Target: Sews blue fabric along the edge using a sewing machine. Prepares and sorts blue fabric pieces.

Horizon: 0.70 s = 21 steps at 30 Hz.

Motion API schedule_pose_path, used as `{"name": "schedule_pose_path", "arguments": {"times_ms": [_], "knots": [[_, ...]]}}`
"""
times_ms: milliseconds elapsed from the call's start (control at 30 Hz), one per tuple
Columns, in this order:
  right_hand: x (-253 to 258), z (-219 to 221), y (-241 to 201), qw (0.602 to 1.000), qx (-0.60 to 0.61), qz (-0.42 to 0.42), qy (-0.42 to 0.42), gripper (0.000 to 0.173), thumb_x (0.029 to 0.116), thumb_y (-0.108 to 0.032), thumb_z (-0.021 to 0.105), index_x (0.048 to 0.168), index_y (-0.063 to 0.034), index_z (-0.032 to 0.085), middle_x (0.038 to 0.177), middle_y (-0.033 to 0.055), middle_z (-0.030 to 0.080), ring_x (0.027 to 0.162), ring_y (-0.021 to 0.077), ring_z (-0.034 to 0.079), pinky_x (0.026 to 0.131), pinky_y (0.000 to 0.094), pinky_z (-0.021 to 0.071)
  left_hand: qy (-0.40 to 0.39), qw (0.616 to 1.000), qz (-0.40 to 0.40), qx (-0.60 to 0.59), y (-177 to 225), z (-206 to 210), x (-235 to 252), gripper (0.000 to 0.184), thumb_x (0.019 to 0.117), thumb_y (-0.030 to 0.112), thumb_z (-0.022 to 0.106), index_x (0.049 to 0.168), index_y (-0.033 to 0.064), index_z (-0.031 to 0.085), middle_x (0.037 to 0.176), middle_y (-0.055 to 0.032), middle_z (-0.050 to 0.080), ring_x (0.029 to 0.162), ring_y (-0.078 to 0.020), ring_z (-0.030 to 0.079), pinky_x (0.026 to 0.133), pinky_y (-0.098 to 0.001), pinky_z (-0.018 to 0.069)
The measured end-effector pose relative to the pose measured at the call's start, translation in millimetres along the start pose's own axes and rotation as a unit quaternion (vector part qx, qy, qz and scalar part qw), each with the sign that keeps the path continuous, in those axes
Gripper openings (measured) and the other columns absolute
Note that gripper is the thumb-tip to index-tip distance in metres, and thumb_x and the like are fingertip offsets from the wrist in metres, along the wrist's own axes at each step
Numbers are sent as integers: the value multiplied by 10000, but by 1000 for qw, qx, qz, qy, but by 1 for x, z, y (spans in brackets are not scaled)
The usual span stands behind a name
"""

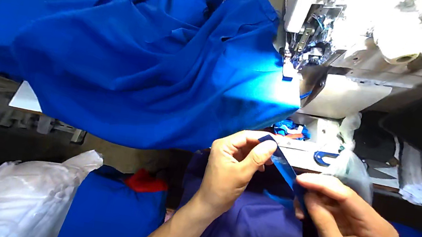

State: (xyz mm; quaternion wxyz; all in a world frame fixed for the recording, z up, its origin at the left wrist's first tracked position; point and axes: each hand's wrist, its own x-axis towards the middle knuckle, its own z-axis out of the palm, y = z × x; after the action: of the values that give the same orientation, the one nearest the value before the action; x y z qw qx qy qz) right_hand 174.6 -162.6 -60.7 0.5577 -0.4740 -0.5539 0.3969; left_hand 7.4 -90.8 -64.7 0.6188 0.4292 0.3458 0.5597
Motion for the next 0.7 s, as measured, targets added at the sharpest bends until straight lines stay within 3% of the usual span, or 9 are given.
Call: {"name": "schedule_pose_path", "arguments": {"times_ms": [67, 167, 267, 333, 433, 467, 533, 600, 700], "knots": [[1, 1, 7, 1000, 1, -5, -8, 243, 998, -39, 568, 1157, -117, 734, 1115, -48, 704, 852, -16, 661, 728, 133, 575, 15, 998, 46, 31, 1, 0, 3, 81, 943, -8, 668, 998, -14, 728, 853, -44, 727, 716, -50, 670, 685, -208, 578], [7, 5, 9, 1000, 13, -8, -2, 213, 1014, -92, 571, 1139, -126, 739, 1075, -66, 703, 826, -42, 635, 705, 110, 546, 23, 986, 118, 116, 6, -1, 10, 33, 923, 26, 703, 955, 32, 707, 806, 5, 716, 699, -33, 669, 667, -201, 582], [18, 15, 12, 999, 31, -25, 19, 212, 956, -227, 727, 1149, -143, 711, 1119, -88, 727, 998, -9, 678, 873, 155, 577, -32, 974, 171, 146, 17, -4, 21, 108, 993, 157, 619, 890, 126, 635, 909, 26, 682, 838, -62, 675, 756, -241, 587], [25, 23, 15, 998, 37, -31, 39, 235, 901, -187, 781, 1108, -108, 704, 1073, -53, 743, 971, 23, 701, 862, 175, 595, -67, 976, 175, 115, 28, 0, 33, 190, 1016, 203, 581, 843, 151, 641, 968, -5, 715, 897, -118, 713, 793, -293, 611], [35, 30, 20, 995, 62, -25, 68, 126, 908, -77, 730, 1034, -65, 733, 993, -33, 741, 804, 2, 683, 704, 150, 588, -92, 979, 174, 62, 41, 12, 49, 196, 1029, 125, 544, 854, 113, 631, 903, -76, 755, 839, -166, 755, 776, -315, 630], [38, 31, 23, 995, 72, -26, 68, 110, 926, -66, 705, 1033, -52, 730, 1000, -17, 738, 806, 19, 692, 706, 167, 601, -96, 978, 177, 55, 44, 15, 54, 197, 1029, 97, 538, 852, 103, 625, 864, -82, 753, 811, -165, 759, 761, -306, 632], [44, 30, 27, 994, 85, -32, 62, 116, 960, -78, 662, 1041, -39, 737, 1067, 15, 751, 957, 68, 723, 840, 215, 618, -110, 974, 182, 76, 47, 18, 62, 174, 1030, 110, 567, 869, 97, 631, 829, -53, 734, 784, -137, 742, 742, -281, 622], [49, 27, 32, 995, 74, -38, 59, 150, 980, -93, 633, 1038, -28, 756, 1086, 19, 748, 1037, 66, 698, 924, 220, 587, -131, 966, 180, 132, 51, 17, 69, 130, 1025, 161, 615, 928, 93, 668, 877, -8, 713, 809, -109, 713, 752, -272, 614], [53, 22, 36, 997, 52, -5, 56, 218, 975, -79, 628, 1155, 21, 700, 997, -5, 750, 901, 19, 709, 817, 176, 606, -142, 944, 185, 233, 55, 15, 76, 81, 957, 28, 676, 1030, 25, 711, 1003, -19, 715, 845, -100, 705, 745, -263, 626]]}}
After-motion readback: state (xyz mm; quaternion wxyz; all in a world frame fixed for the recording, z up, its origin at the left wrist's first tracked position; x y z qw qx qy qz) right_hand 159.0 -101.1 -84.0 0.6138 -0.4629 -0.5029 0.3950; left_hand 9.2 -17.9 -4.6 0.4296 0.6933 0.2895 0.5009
